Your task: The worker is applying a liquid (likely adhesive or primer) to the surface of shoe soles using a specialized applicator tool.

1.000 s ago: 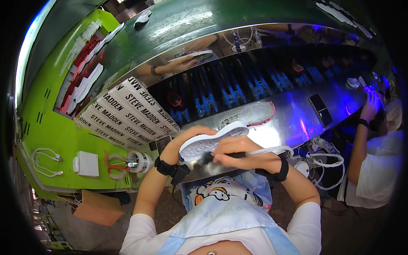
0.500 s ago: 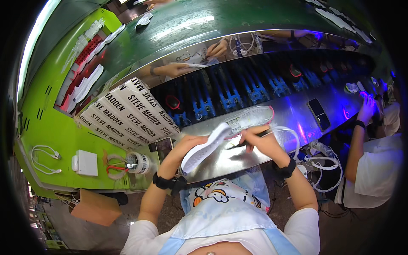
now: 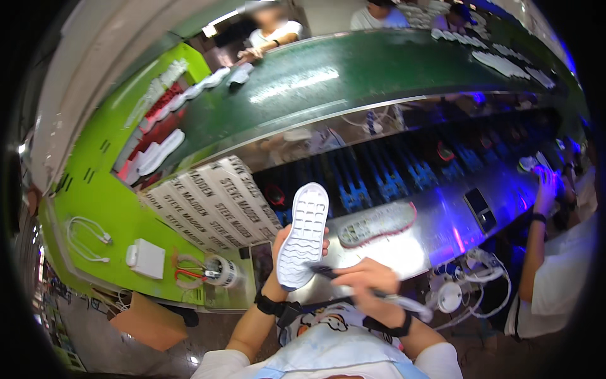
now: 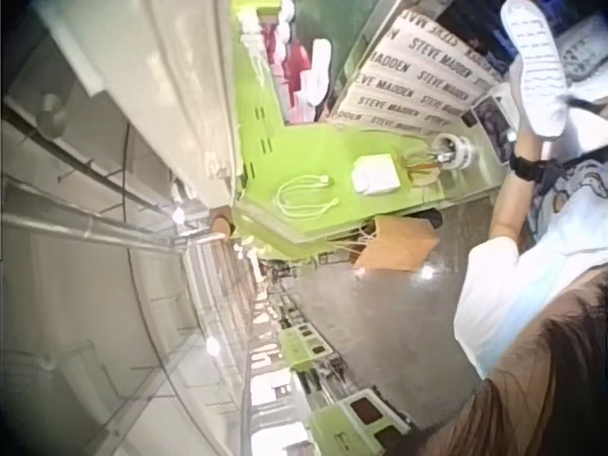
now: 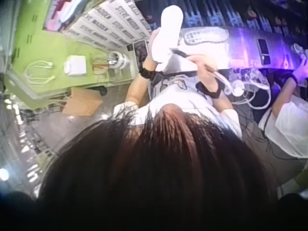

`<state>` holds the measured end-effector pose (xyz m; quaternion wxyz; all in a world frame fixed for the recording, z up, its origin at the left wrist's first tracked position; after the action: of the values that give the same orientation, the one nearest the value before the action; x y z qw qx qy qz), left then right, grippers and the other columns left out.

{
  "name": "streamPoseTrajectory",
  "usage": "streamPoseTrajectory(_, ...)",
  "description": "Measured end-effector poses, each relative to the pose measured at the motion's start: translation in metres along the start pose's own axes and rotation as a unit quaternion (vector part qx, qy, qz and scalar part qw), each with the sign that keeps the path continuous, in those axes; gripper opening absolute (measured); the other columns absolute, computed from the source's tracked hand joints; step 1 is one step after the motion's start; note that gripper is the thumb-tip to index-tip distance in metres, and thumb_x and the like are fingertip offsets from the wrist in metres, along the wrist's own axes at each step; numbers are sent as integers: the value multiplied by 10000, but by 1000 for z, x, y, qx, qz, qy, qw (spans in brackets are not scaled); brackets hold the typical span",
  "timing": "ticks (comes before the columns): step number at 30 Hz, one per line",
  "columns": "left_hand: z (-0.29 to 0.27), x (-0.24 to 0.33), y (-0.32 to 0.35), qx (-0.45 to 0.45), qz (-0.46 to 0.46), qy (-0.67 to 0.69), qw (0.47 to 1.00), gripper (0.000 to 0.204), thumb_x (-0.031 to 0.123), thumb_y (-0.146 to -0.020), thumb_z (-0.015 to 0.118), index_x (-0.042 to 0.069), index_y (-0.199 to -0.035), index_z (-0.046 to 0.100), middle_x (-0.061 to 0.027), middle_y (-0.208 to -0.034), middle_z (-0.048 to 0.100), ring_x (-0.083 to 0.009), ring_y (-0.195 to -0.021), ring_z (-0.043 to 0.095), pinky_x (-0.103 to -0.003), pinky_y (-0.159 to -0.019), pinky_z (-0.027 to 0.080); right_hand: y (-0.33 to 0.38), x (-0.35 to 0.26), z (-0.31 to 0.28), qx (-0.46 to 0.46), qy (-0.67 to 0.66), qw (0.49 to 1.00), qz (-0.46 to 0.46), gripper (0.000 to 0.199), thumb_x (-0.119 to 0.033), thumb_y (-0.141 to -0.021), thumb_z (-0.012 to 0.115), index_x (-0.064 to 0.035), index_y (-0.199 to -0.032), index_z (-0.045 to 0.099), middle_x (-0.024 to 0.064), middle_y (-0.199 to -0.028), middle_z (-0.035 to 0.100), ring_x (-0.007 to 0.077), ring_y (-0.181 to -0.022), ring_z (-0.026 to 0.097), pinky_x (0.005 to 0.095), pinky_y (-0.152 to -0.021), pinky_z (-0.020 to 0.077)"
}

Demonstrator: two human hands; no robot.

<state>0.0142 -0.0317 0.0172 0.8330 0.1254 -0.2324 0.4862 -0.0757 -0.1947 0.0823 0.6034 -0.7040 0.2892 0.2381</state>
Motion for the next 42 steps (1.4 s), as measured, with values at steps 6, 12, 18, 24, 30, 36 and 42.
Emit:
streamPoseTrajectory(6, 58, 197, -36, -195, 48, 305, 931, 489, 165, -967, 411, -130, -1344, 311, -267, -1348, 424, -378, -1116, 537, -384, -906, 532, -12, -26, -60, 293, 28, 956, 1, 421, -253, -945, 446, 12, -672, 625, 37, -632, 459, 151, -622, 440, 292, -571, 320)
streamPoseTrajectory(12, 42, 237, -24, 99, 277, -135, 946, 415, 223, -978, 404, -80, -1259, 443, -251, -1237, 534, -348, -1040, 595, -372, -852, 535, 38, 19, -83, 384, 80, 901, 186, 420, -225, -950, 441, 33, -678, 629, 15, -673, 538, 81, -554, 419, 241, -504, 289)
streamPoseTrajectory(18, 17, 363, 44, 506, 287, -787, 208, 1001, 529, -671, 747, -22, -1386, 315, -284, -1201, 509, -418, -1160, 415, -538, -950, 300, 55, 6, -123, 370, 153, 883, 246, 366, -220, -967, 425, 7, -768, 632, -1, -716, 564, 49, -538, 393, 203, -466, 278)
streamPoseTrajectory(24, -10, 396, 32, 518, 112, -804, 269, 1226, 667, -583, 725, -21, -1451, 199, -301, -1387, 360, -463, -1264, 336, -606, -1004, 220, 64, 4, -119, 364, 160, 886, 238, 379, -211, -973, 422, 16, -751, 628, 6, -716, 544, 48, -545, 390, 207, -471, 277)
streamPoseTrajectory(30, -20, 405, 7, 580, 119, -775, 219, 1129, 584, -652, 734, -7, -1451, 199, -261, -1426, 320, -449, -1307, 288, -644, -991, 231, 95, 57, -97, 420, -82, 840, 334, 287, -339, -943, 519, -81, -965, 642, -24, -767, 535, 61, -612, 437, 213, -508, 316)
streamPoseTrajectory(36, 34, 338, -71, 308, 282, -878, 233, 700, 517, -847, 573, 17, -1323, 461, -280, -1383, 365, -428, -1278, 340, -584, -996, 300, 117, 179, -41, 428, -439, 683, 396, 262, -394, -890, 632, -194, -1041, 555, -11, -947, 556, 114, -796, 483, 272, -639, 401)
streamPoseTrajectory(42, 84, 228, -145, 187, 224, -900, 323, 752, 619, -901, 366, 31, -1364, 434, -266, -1474, 259, -376, -1397, 202, -594, -1094, 147, 86, 238, -14, 408, -522, 645, 380, 287, -347, -905, 623, -100, -1041, 573, 2, -907, 603, 103, -737, 524, 248, -675, 444)
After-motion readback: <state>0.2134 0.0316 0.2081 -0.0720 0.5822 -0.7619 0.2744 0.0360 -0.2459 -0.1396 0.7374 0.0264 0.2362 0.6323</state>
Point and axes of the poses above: each hand's wrist, its own y-axis away from the middle knuckle, its own z-axis out of the palm, x = y × z, the point moved 6 cm from there along -y, towards the middle knuckle
